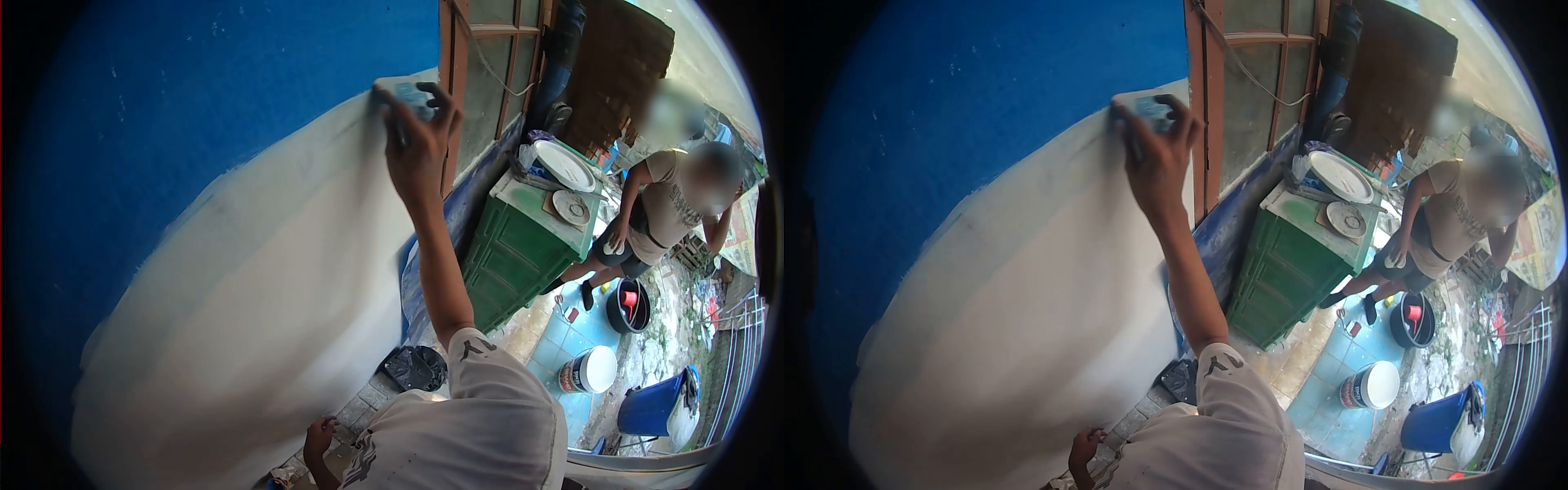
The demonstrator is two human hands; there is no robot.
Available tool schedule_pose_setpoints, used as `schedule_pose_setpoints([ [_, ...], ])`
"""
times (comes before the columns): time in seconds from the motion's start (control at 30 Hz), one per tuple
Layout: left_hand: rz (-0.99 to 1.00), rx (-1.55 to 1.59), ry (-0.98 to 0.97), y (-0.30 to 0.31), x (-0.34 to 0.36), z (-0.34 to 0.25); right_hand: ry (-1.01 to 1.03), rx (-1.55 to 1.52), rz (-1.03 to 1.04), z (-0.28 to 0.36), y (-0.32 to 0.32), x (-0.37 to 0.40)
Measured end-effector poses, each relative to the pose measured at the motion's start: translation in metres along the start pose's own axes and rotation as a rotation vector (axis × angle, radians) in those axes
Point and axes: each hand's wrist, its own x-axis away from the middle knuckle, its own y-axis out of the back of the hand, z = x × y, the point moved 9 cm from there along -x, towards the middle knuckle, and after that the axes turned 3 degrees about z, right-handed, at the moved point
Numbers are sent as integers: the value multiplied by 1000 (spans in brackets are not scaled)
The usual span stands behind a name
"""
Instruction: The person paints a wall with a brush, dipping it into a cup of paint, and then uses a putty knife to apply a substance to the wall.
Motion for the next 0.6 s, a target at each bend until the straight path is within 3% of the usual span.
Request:
schedule_pose_setpoints([
  [0.2, -45, 114, -109, 6, -3, -25, 117, 34, 62, 23, -1, 3],
  [0.27, -52, 149, -163, 4, 0, -37, -22, 59, -4, 6, 3, -4],
  [0.33, -56, 158, -142, 7, 0, -43, 89, -57, 49, 29, -4, 3],
  [0.4, -56, 171, -162, 8, -1, -43, 136, 12, 48, 39, 0, 6],
  [0.53, -33, 145, -150, 8, 2, -43, -39, 58, 3, 15, -1, 3],
  [0.6, -29, 161, -158, 6, -3, -41, 147, -38, 67, 57, -5, 14],
])
